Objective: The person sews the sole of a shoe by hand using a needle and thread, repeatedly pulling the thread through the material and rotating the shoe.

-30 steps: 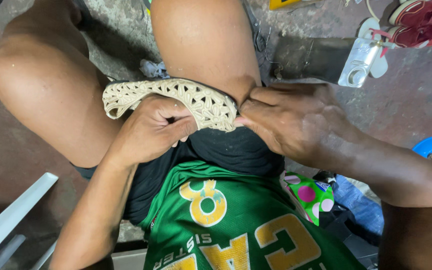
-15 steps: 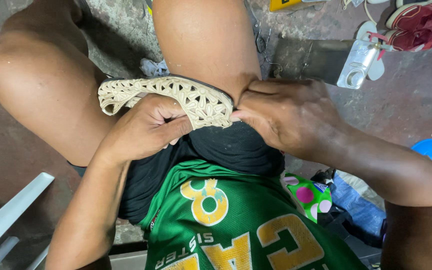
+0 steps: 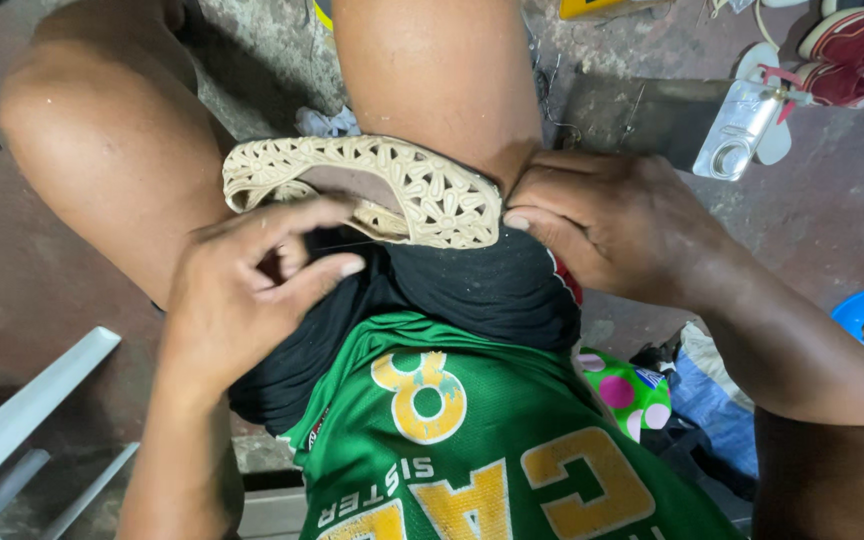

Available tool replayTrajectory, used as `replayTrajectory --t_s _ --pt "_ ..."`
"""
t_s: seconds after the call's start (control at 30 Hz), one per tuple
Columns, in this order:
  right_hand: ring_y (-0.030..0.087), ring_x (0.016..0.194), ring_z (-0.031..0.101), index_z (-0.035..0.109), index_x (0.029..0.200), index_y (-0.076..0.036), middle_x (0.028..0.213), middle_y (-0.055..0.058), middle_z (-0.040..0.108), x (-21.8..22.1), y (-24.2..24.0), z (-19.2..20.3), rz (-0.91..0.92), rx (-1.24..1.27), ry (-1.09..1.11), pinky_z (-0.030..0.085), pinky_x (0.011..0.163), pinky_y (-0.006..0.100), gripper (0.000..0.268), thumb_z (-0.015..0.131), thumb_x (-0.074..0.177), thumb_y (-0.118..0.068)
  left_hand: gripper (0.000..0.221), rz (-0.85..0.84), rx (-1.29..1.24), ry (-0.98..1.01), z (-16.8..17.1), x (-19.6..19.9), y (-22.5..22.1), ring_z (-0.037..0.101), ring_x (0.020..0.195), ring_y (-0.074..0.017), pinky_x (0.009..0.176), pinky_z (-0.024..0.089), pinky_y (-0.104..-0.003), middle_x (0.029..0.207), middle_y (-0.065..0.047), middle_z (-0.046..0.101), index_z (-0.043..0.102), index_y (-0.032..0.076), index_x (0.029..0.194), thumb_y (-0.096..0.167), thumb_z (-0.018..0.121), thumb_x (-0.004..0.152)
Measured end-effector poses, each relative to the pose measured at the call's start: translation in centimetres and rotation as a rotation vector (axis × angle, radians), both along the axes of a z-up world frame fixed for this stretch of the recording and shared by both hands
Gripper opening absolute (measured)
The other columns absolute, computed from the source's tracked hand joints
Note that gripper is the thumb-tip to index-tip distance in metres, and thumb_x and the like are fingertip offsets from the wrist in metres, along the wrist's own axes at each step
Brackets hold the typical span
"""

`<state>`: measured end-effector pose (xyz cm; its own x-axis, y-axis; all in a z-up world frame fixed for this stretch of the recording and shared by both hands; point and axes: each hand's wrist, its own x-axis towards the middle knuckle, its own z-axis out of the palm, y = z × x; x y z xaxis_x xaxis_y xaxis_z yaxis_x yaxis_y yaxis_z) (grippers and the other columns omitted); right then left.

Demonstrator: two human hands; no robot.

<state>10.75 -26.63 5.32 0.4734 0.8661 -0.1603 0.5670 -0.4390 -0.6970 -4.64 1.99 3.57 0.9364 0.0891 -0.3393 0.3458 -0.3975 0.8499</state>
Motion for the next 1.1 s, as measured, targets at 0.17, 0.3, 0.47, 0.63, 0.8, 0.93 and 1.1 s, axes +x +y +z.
replayTrajectory --t_s 0.17,0.3,0.47,0.63,0.8,0.93,1.1 --pt "0.024 0.087 0.074 0.07 0.108 -0.003 0.102 0.009 0.073 0.9 -1.1 -0.5 0.037 0.021 0.089 0.059 0.073 0.034 0.017 0.068 0.094 -0.011 0.012 0.138 0.109 -0.194 2.0 -2.5 1.7 0.049 0.069 -0.0108 0.062 0.038 -0.024 0.093 -0.008 0.062 0.074 0.005 0.103 0.011 0.081 0.094" --pt "0.013 0.082 0.077 0.071 0.11 -0.005 0.097 0.007 0.077 1.5 -2.0 -1.2 -0.01 0.087 0.274 0.062 0.068 0.026 0.019 0.073 0.091 -0.006 0.009 0.345 -0.935 -0.35 0.7 -2.4 1.7 0.055 0.066 -0.0107 0.055 0.043 -0.021 0.084 -0.01 0.065 0.07 0.003 0.094 0.012 0.072 0.096" --pt "0.013 0.078 0.075 0.072 0.112 -0.005 0.094 0.009 0.076 0.5 -2.2 -1.8 -0.106 0.182 0.293 0.059 0.067 0.026 0.019 0.073 0.093 -0.002 0.011 0.504 -0.89 -0.042 -1.6 -0.8 0.0 0.048 0.059 -0.0047 0.05 0.035 -0.019 0.08 -0.005 0.062 0.068 0.003 0.105 0.011 0.061 0.101" --pt "0.014 0.076 0.073 0.073 0.114 -0.007 0.09 0.008 0.075 -0.2 -2.0 -0.6 -0.135 0.143 0.185 0.057 0.068 0.029 0.023 0.072 0.094 0.002 0.016 0.089 -0.22 -0.07 -2.9 1.7 -3.1 0.051 0.064 -0.0039 0.06 0.043 -0.022 0.075 0.002 0.058 0.07 0.003 0.107 0.012 0.056 0.11" --pt "0.021 0.076 0.072 0.074 0.115 -0.008 0.091 0.009 0.072 -0.6 -1.3 1.2 -0.105 0.067 0.037 0.057 0.064 0.034 0.028 0.073 0.088 0.001 0.011 0.007 -0.319 0.049 -3.3 3.1 -3.4 0.049 0.055 -0.0037 0.052 0.041 -0.023 0.062 0.003 0.057 0.072 0.003 0.092 0.008 0.064 0.098" --pt "0.025 0.077 0.071 0.074 0.113 -0.009 0.095 0.009 0.072 -0.5 -0.5 2.9 -0.072 0.03 -0.086 0.056 0.063 0.037 0.026 0.072 0.088 -0.002 0.019 -0.017 -0.395 0.122 -4.0 3.5 -3.6 0.05 0.053 -0.0034 0.048 0.04 -0.023 0.061 0.003 0.057 0.069 0.002 0.079 0.008 0.07 0.097" --pt "0.027 0.071 0.069 0.076 0.112 -0.01 0.092 0.006 0.072 -0.2 -0.1 4.2 -0.018 -0.055 -0.146 0.053 0.057 0.04 0.033 0.077 0.079 -0.005 0.009 -0.015 -0.518 0.146 -4.4 3.7 -3.6 0.049 0.056 -0.0016 0.049 0.04 -0.022 0.065 0.006 0.059 0.079 0.005 0.1 0.008 0.072 0.094"
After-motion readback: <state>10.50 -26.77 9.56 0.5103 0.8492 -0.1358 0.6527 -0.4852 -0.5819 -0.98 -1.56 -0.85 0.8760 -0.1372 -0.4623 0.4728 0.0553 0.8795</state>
